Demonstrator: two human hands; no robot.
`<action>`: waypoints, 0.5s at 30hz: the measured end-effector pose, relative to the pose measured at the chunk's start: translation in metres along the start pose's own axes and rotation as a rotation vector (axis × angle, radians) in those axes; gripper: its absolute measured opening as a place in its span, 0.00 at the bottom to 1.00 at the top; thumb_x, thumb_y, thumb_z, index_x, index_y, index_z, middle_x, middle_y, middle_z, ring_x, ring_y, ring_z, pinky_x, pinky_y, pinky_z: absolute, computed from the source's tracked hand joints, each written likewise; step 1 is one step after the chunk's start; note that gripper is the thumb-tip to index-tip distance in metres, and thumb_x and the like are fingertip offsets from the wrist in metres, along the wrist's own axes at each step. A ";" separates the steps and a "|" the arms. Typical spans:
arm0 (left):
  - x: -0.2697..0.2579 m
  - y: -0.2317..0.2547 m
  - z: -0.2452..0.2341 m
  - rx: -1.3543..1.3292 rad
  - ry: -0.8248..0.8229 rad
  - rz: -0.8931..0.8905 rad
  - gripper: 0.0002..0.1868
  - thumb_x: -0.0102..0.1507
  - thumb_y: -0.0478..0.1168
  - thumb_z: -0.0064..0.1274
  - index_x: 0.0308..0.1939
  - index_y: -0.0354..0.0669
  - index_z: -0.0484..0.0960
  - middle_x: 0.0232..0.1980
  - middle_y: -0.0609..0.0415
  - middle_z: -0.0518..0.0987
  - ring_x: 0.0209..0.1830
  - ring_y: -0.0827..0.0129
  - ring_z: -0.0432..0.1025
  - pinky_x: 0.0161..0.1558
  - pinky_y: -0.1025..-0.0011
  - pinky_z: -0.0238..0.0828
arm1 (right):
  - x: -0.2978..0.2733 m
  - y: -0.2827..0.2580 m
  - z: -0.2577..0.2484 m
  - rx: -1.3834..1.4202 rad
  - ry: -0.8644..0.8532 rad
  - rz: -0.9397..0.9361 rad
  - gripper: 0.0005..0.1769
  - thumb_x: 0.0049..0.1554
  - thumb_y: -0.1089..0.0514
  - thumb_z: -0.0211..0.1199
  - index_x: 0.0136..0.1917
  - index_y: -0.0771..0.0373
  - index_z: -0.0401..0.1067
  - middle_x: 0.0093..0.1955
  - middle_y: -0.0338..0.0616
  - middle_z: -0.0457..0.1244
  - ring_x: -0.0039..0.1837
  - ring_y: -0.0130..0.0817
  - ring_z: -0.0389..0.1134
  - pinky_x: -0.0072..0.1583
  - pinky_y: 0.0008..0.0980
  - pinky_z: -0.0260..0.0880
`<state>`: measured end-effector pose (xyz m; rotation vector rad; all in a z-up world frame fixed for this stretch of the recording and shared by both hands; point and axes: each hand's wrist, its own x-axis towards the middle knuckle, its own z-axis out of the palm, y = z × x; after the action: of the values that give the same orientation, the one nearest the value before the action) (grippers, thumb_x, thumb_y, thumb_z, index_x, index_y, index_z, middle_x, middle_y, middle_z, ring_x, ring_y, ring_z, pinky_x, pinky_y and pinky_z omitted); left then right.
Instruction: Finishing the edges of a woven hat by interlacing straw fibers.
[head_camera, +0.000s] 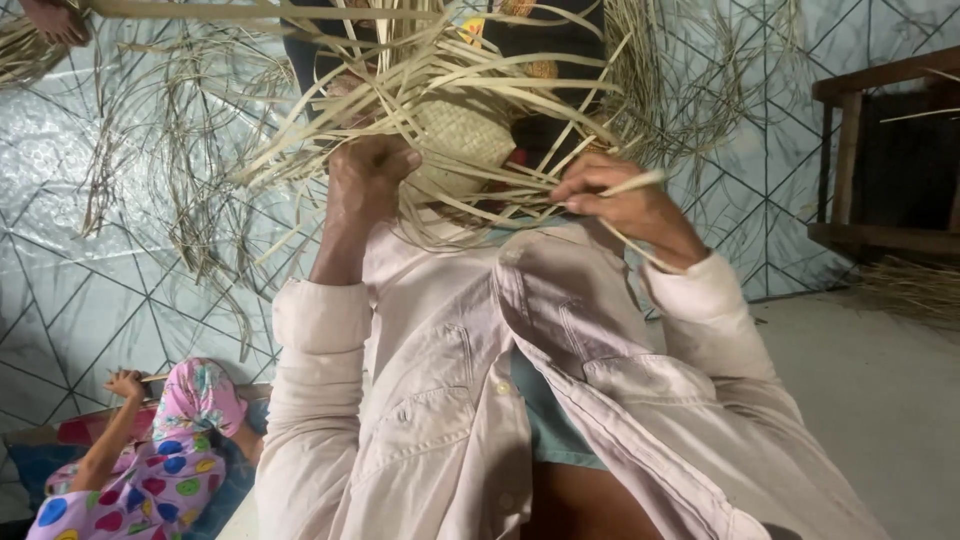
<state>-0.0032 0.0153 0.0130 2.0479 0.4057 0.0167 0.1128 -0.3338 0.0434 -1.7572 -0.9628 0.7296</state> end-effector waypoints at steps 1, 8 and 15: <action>-0.001 0.002 0.000 -0.005 0.001 0.000 0.12 0.63 0.51 0.68 0.40 0.48 0.89 0.29 0.50 0.80 0.32 0.56 0.77 0.40 0.61 0.73 | -0.010 0.002 -0.009 -0.003 -0.002 0.002 0.09 0.59 0.61 0.66 0.53 0.67 0.79 0.51 0.52 0.67 0.55 0.45 0.68 0.59 0.44 0.66; -0.002 0.044 -0.023 -0.045 0.037 -0.028 0.11 0.68 0.44 0.60 0.43 0.39 0.86 0.30 0.52 0.81 0.23 0.70 0.71 0.32 0.72 0.70 | -0.057 -0.070 -0.076 -0.440 0.023 0.106 0.25 0.56 0.57 0.66 0.64 0.71 0.71 0.62 0.59 0.64 0.65 0.52 0.63 0.68 0.51 0.61; 0.013 0.071 0.003 0.284 0.422 0.684 0.05 0.69 0.33 0.54 0.42 0.34 0.75 0.36 0.50 0.70 0.22 0.67 0.60 0.23 0.68 0.58 | -0.053 -0.145 -0.070 0.207 0.129 -0.632 0.46 0.56 0.28 0.57 0.78 0.55 0.57 0.75 0.45 0.57 0.78 0.37 0.61 0.86 0.44 0.58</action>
<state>0.0289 -0.0143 0.0703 2.3721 -0.0655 0.8568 0.1026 -0.3794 0.2061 -1.2003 -1.2180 0.2893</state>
